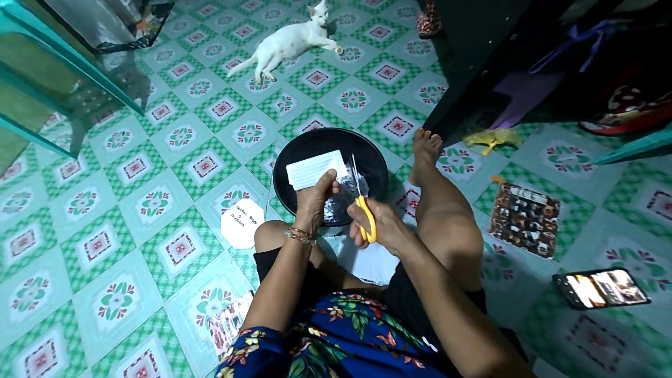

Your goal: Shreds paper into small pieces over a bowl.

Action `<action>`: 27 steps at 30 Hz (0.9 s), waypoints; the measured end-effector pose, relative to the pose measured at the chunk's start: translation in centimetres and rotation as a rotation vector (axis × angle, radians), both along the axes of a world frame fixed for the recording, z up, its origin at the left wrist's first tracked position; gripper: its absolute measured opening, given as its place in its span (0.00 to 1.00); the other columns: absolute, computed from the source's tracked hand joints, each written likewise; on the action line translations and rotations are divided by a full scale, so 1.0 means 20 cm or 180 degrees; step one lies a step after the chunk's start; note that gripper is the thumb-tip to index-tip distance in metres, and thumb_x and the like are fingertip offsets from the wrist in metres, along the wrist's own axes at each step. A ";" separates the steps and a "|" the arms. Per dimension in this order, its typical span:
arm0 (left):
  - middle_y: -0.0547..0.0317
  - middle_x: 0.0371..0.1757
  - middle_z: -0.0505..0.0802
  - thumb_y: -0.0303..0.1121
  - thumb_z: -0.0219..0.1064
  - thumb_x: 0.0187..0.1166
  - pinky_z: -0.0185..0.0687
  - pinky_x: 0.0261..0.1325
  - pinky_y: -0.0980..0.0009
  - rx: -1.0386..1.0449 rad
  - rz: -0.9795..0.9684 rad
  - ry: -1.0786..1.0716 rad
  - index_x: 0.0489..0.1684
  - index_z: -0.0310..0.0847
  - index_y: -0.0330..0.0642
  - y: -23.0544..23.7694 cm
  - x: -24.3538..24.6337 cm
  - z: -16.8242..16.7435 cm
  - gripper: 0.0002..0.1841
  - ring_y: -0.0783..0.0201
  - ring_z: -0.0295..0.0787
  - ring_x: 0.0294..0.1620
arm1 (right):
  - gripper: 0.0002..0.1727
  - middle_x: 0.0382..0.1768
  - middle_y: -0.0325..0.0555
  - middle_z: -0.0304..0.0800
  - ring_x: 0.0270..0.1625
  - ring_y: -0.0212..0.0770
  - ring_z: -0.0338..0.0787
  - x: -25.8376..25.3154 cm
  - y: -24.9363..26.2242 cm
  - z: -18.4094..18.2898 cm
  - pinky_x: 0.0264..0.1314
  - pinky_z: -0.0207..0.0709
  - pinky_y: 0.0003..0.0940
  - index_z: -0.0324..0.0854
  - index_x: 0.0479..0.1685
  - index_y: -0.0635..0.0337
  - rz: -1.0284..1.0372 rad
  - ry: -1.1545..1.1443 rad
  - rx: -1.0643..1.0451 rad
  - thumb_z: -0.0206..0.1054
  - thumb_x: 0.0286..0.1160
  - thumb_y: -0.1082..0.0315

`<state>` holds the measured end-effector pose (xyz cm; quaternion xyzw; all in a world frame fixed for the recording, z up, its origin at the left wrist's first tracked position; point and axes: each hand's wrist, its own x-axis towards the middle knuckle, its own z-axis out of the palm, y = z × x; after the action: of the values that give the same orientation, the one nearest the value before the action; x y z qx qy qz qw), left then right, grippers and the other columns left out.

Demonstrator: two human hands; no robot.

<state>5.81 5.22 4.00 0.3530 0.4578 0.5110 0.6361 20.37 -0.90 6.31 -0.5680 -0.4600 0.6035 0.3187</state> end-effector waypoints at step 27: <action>0.66 0.21 0.88 0.18 0.62 0.80 0.88 0.36 0.75 0.0173 0.0141 -0.0483 0.39 0.80 0.40 0.05 0.05 -0.02 0.06 0.72 0.86 0.22 | 0.14 0.16 0.35 0.80 0.16 0.24 0.80 -0.01 -0.02 -0.02 0.24 0.78 0.18 0.76 0.45 0.66 0.0146 -0.0342 0.0305 0.64 0.87 0.61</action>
<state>6.75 6.13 3.61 0.3202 0.4019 0.5624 0.6478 20.10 -1.32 5.86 -0.5729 -0.5177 0.5566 0.3065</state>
